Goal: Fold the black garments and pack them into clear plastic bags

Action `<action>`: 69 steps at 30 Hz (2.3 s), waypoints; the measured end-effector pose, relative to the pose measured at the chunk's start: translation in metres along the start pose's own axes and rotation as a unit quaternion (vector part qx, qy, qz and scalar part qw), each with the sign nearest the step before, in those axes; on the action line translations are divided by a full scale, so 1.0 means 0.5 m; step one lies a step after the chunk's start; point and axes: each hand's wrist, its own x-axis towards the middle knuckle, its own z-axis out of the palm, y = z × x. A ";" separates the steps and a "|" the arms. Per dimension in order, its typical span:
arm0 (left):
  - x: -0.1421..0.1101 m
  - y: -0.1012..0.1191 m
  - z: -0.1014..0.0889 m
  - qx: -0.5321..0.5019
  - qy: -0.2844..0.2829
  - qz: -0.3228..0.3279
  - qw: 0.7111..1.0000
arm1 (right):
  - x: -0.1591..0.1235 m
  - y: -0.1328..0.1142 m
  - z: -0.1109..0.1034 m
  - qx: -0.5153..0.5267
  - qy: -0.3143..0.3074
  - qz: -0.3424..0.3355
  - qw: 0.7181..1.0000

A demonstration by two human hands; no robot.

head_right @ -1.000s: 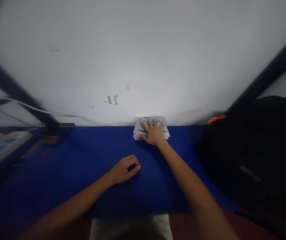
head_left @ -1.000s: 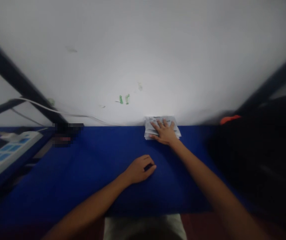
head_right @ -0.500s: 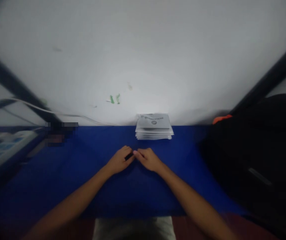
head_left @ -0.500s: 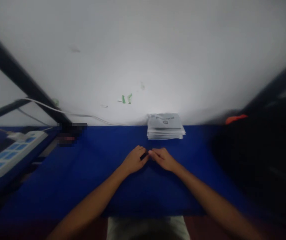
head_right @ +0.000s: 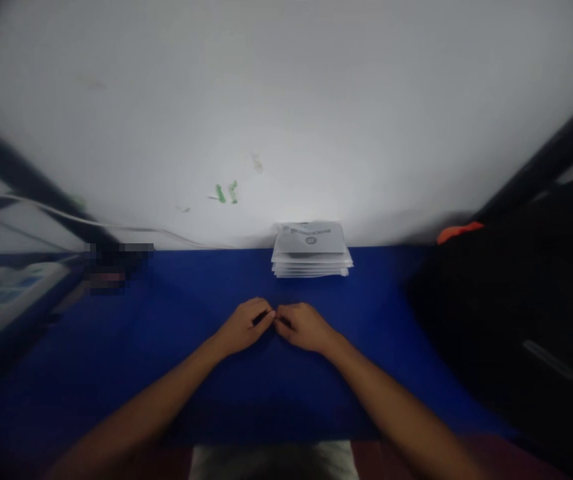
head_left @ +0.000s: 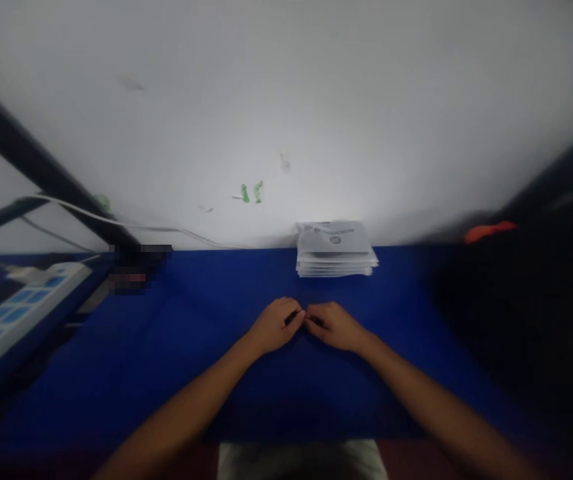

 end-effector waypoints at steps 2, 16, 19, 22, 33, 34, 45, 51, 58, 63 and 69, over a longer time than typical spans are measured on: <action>-0.001 0.002 0.001 0.007 -0.003 -0.003 1.000 | -0.001 0.001 -0.001 -0.004 -0.001 -0.004 1.000; -0.001 0.009 -0.004 0.045 -0.034 -0.009 0.998 | -0.002 -0.004 -0.008 -0.007 -0.019 0.004 1.000; -0.001 0.008 -0.004 0.045 -0.036 -0.012 0.998 | -0.002 -0.005 -0.008 -0.009 -0.022 0.006 1.000; -0.001 0.008 -0.003 0.043 -0.034 -0.013 0.998 | -0.001 -0.006 -0.008 -0.011 -0.021 0.006 1.000; 0.001 0.008 -0.004 0.038 -0.036 -0.009 0.999 | -0.002 -0.010 -0.010 -0.019 -0.025 0.008 0.999; 0.001 0.008 -0.004 0.038 -0.037 -0.010 0.999 | -0.002 -0.009 -0.011 -0.020 -0.026 0.008 0.999; 0.001 0.011 -0.005 0.040 -0.040 -0.013 0.998 | -0.002 -0.008 -0.010 -0.018 -0.027 0.006 0.999; 0.001 0.011 -0.006 0.045 -0.045 -0.014 0.998 | -0.002 -0.010 -0.010 -0.024 -0.026 0.008 0.999; 0.001 0.009 -0.005 0.039 -0.042 -0.011 0.998 | -0.001 -0.010 -0.012 -0.040 -0.030 -0.002 0.999; 0.000 0.008 -0.004 0.041 -0.044 -0.020 0.998 | -0.001 -0.012 -0.014 -0.023 -0.027 0.001 0.999; 0.001 0.010 -0.005 0.039 -0.051 -0.019 0.998 | 0.013 0.022 -0.022 0.249 0.107 0.114 0.956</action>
